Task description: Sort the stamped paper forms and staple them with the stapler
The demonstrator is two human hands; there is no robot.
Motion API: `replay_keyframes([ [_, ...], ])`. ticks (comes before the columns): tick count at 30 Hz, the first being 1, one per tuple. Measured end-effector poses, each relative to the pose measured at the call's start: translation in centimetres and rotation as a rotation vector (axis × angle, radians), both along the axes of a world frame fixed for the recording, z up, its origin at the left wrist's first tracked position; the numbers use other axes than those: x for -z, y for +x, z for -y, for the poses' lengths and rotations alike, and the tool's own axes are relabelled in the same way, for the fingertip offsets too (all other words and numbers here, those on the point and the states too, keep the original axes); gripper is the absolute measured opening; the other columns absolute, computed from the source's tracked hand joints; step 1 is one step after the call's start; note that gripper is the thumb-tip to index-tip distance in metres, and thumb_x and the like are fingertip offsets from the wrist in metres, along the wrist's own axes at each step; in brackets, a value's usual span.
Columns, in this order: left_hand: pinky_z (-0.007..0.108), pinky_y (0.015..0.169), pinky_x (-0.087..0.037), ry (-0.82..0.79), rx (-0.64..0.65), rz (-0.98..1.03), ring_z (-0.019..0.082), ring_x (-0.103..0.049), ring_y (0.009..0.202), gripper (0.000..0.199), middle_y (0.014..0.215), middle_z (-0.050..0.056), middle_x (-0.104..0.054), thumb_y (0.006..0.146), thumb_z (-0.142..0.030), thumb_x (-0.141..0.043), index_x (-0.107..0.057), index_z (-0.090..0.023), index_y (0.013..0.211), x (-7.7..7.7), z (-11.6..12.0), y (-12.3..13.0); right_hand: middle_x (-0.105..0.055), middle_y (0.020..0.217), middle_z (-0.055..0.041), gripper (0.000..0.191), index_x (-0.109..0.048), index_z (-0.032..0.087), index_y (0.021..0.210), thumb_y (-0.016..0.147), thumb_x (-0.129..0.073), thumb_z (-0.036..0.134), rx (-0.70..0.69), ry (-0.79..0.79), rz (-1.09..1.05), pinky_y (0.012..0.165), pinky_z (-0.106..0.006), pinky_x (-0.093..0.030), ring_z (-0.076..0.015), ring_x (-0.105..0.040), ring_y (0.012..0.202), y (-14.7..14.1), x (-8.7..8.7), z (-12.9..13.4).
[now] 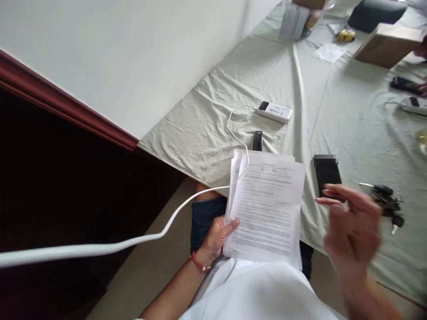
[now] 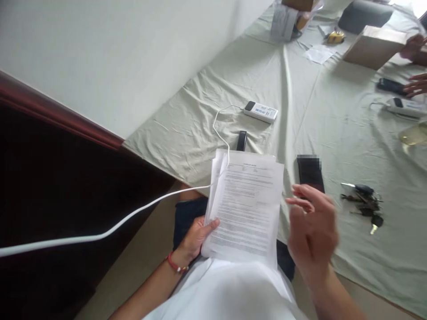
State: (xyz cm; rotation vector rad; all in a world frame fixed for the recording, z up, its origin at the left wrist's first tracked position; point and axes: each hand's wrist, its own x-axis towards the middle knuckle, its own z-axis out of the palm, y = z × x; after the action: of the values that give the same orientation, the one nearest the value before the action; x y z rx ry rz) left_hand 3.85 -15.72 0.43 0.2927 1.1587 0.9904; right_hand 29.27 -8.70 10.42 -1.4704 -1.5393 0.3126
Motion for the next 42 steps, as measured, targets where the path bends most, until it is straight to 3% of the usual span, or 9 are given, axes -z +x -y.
replay_keyframes([
  [4,0.042,0.084,-0.063,-0.041,-0.012,-0.026,0.03,-0.078,0.084,0.052,0.09,0.013,-0.082,0.062,-0.046,-0.098,-0.081,-0.009,0.096,0.7,0.4,-0.9,-0.065,0.123,-0.0193,0.05,-0.057,0.018,0.133,0.097,-0.056,0.054,-0.012,-0.32,0.167,0.07,-0.041,-0.063,-0.027,-0.069,0.098,1.7,4.4,0.8],
  [7,0.043,0.085,-0.063,-0.023,-0.067,-0.009,0.031,-0.078,0.088,0.052,0.092,0.014,-0.082,0.068,-0.052,-0.093,-0.081,-0.01,0.097,0.9,0.1,-0.9,-0.071,0.117,-0.017,0.059,-0.054,0.017,0.137,0.096,-0.052,0.059,0.002,-0.506,0.19,0.073,-0.045,-0.06,-0.0281,-0.071,0.09,1.6,6.2,1.3],
  [12,0.04,0.092,-0.061,-0.009,-0.298,-0.089,0.031,-0.077,0.1,0.05,0.091,0.01,-0.082,0.064,-0.054,-0.092,-0.079,-0.013,0.088,0.9,-0.7,-1.4,-0.077,0.095,-0.0088,0.043,-0.068,0.021,0.117,0.097,-0.053,0.056,-0.105,-0.631,0.069,0.073,-0.038,-0.057,-0.0232,-0.071,0.077,-0.1,5.6,0.1],
  [18,0.043,0.086,-0.063,0.04,-0.102,-0.098,0.03,-0.078,0.088,0.052,0.091,0.011,-0.082,0.061,-0.044,-0.097,-0.079,-0.011,0.097,0.1,-0.3,-2.4,-0.077,0.095,-0.0078,0.033,-0.07,0.021,0.106,0.093,-0.057,0.049,-0.16,-0.601,-0.021,0.071,-0.034,-0.054,-0.0217,-0.07,0.08,-1.2,5.9,-1.4],
  [22,0.041,0.079,-0.064,-0.012,-0.146,-0.125,0.029,-0.078,0.078,0.058,0.084,0.011,-0.082,0.054,-0.047,-0.1,-0.08,-0.01,0.093,0.4,0.0,-2.3,-0.074,0.084,-0.0042,0.031,-0.068,0.022,0.099,0.09,-0.062,0.051,-0.177,-0.661,-0.03,0.071,-0.034,-0.051,-0.0206,-0.067,0.075,-1.5,6.0,-1.0],
  [27,0.041,0.083,-0.064,0.002,-0.23,-0.093,0.031,-0.079,0.087,0.056,0.083,0.01,-0.081,0.059,-0.058,-0.095,-0.079,-0.013,0.088,0.9,-0.6,-2.6,-0.069,0.074,-0.0014,0.025,-0.064,0.024,0.087,0.093,-0.055,0.047,-0.173,-0.722,0.035,0.066,-0.033,-0.044,-0.0188,-0.061,0.067,-0.4,5.9,-0.5],
  [32,0.039,0.086,-0.062,0.048,-0.192,-0.091,0.029,-0.078,0.092,0.05,0.083,0.007,-0.081,0.059,-0.05,-0.096,-0.08,-0.017,0.091,1.8,-0.9,-3.3,-0.073,0.085,-0.0045,0.038,-0.065,0.023,0.108,0.095,-0.051,0.055,-0.121,-0.667,0.06,0.071,-0.035,-0.047,-0.0216,-0.065,0.074,0.5,5.7,-0.7],
  [36,0.038,0.085,-0.06,0.114,-0.136,-0.152,0.028,-0.077,0.09,0.043,0.08,0.005,-0.08,0.058,-0.043,-0.097,-0.08,-0.017,0.087,2.9,-0.6,-3.3,-0.075,0.095,-0.0072,0.058,-0.061,0.02,0.125,0.085,-0.064,0.062,-0.099,-0.648,-0.034,0.081,-0.038,-0.053,-0.0236,-0.07,0.082,0.1,5.8,-0.9],
  [42,0.034,0.076,-0.058,0.171,-0.073,-0.21,0.027,-0.075,0.084,0.041,0.078,0.005,-0.079,0.059,-0.044,-0.096,-0.079,-0.015,0.083,3.5,-0.6,-2.8,-0.073,0.082,-0.0048,0.029,-0.069,0.022,0.095,0.084,-0.061,0.048,-0.14,-0.701,-0.05,0.072,-0.035,-0.05,-0.0206,-0.065,0.072,0.4,6.6,-1.5],
])
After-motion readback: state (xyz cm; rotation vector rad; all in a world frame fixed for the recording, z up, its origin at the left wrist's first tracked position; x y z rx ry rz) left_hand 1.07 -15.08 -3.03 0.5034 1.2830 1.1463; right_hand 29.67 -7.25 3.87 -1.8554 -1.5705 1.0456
